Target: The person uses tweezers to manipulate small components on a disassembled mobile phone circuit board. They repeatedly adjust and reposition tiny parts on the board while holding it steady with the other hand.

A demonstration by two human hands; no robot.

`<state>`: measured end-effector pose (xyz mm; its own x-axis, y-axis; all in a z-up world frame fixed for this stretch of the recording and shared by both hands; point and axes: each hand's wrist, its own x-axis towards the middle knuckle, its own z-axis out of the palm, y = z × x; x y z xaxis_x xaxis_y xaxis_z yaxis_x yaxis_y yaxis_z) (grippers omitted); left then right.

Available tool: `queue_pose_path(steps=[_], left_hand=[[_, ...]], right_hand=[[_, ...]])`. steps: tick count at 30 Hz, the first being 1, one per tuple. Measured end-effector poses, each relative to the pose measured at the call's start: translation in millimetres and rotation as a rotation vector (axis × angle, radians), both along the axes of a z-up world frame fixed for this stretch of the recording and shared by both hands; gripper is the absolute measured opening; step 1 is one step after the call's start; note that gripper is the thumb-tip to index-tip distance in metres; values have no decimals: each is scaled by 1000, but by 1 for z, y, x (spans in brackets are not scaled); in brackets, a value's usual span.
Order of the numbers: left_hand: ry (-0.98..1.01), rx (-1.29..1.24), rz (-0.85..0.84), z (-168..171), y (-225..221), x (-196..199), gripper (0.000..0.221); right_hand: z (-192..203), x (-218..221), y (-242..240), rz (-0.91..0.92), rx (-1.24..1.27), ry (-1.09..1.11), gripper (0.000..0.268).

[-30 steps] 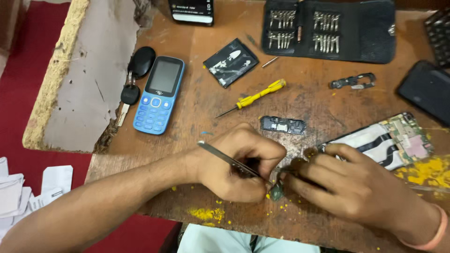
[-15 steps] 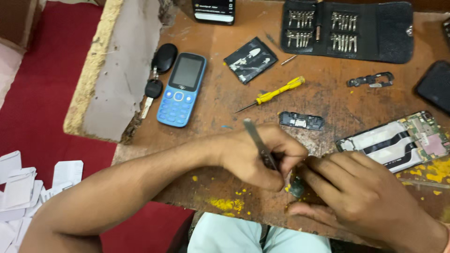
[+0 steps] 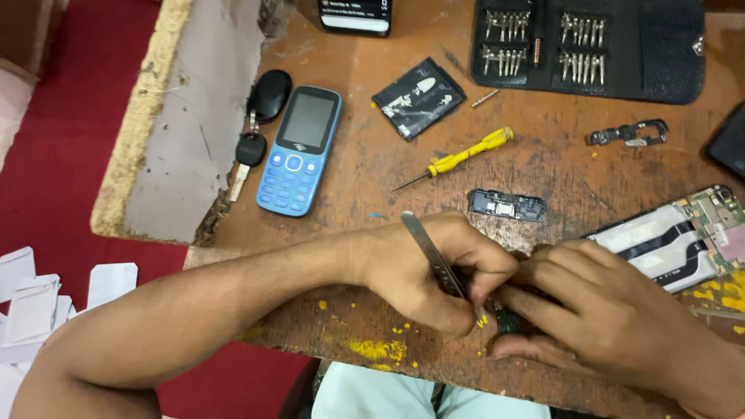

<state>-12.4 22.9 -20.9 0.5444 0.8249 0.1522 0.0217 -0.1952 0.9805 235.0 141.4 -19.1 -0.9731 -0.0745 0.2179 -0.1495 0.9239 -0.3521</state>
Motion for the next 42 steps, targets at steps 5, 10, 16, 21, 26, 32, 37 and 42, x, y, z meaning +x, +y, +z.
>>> queue_pose_path(steps=[5,10,16,21,26,32,37,42], left_hand=[[47,64,115,9,-7,6,18],[51,145,215,14,-12,14,19],[202,283,227,10,-9,21,22],[237,279,285,9,-8,21,23],[236,296,284,8,-7,21,22],[260,313,276,8,-7,19,22],[208,385,284,8,-12,27,20],[229,385,276,4,-13,29,22]], right_hand=[[6,0,6,-39,174,22,71],[10,-2,21,27,115,-22,55],[13,-4,25,29,63,-15,53],[12,-4,24,43,50,-7,52],[9,-5,24,65,58,-4,52],[8,-4,27,107,40,-46,52],[10,-4,27,103,21,-29,48],[10,-4,26,80,24,-74,46]])
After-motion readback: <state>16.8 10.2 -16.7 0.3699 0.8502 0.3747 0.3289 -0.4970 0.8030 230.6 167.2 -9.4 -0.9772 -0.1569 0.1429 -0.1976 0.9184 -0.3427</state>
